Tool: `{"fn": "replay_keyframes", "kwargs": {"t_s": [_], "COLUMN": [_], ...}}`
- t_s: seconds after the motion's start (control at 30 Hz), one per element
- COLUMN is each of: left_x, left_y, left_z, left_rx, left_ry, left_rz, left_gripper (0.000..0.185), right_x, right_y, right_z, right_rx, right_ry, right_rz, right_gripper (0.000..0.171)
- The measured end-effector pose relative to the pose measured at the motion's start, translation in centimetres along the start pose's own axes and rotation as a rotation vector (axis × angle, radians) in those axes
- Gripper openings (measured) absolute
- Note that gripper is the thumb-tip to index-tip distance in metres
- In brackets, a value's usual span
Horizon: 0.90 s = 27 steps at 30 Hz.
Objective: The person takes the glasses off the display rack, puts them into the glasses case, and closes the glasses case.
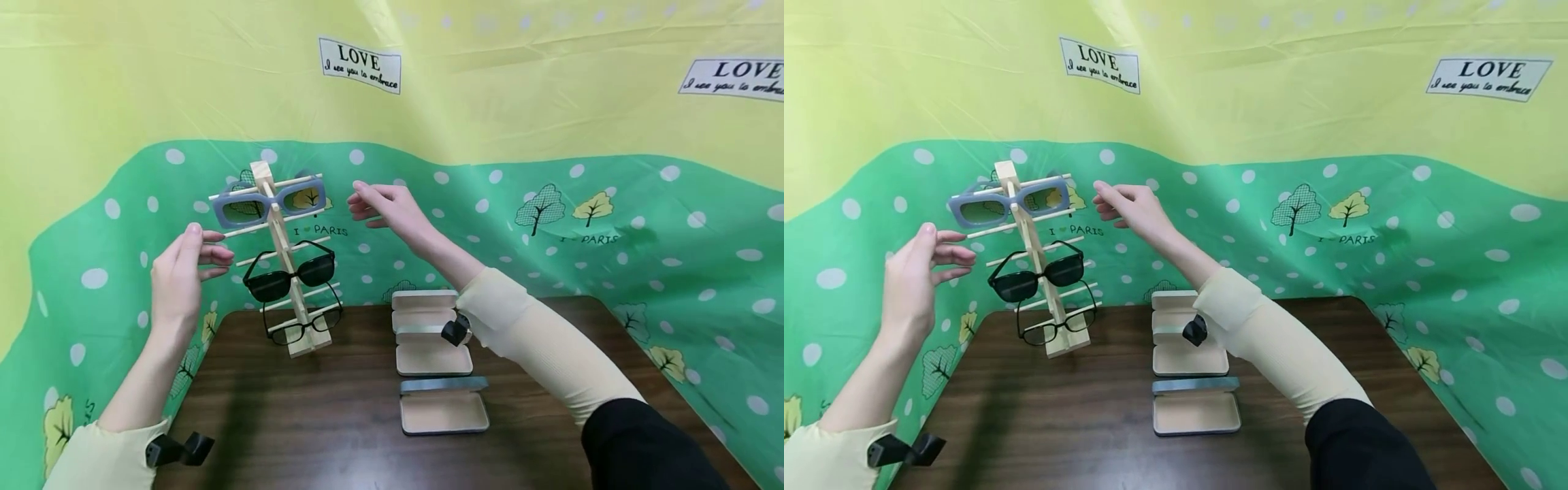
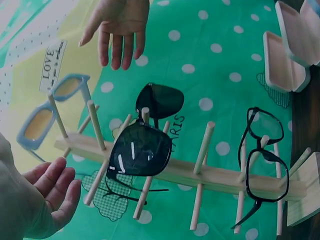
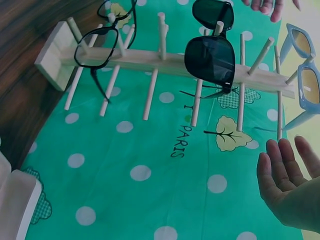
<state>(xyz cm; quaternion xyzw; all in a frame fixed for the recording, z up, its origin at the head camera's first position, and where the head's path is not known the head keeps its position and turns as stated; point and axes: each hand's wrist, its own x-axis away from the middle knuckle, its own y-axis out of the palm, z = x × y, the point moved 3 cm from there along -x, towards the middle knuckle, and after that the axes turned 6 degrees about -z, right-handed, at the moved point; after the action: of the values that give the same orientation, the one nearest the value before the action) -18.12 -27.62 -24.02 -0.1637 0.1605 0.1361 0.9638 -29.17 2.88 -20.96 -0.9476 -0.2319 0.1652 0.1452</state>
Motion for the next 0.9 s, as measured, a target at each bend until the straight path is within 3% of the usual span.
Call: {"fn": "replay_keyframes", "kwargs": {"t_s": [0.3,0.6,0.9], "left_x": [-1.6,-2.3,-3.0], "left_y": [0.0,0.3,0.5], "left_z": [-0.5,0.0,0.2], "left_rx": [0.289,0.403,0.470], "left_ry": [-0.075,-0.114,-0.112], "left_rz": [-0.110,-0.180,-0.184], "left_gripper": [0.045,0.051,0.048], "right_x": [-1.9,-3.2,-4.1], "right_y": [1.3,2.2,3.1], "right_z": [-0.5,-1.0,-1.3], "right_rx": [-0.040,-0.111,-0.143], "right_ry": [0.062,0.142,0.168], "right_rz": [-0.027,-0.058,-0.048], "right_gripper": [0.052,0.051,0.049]}}
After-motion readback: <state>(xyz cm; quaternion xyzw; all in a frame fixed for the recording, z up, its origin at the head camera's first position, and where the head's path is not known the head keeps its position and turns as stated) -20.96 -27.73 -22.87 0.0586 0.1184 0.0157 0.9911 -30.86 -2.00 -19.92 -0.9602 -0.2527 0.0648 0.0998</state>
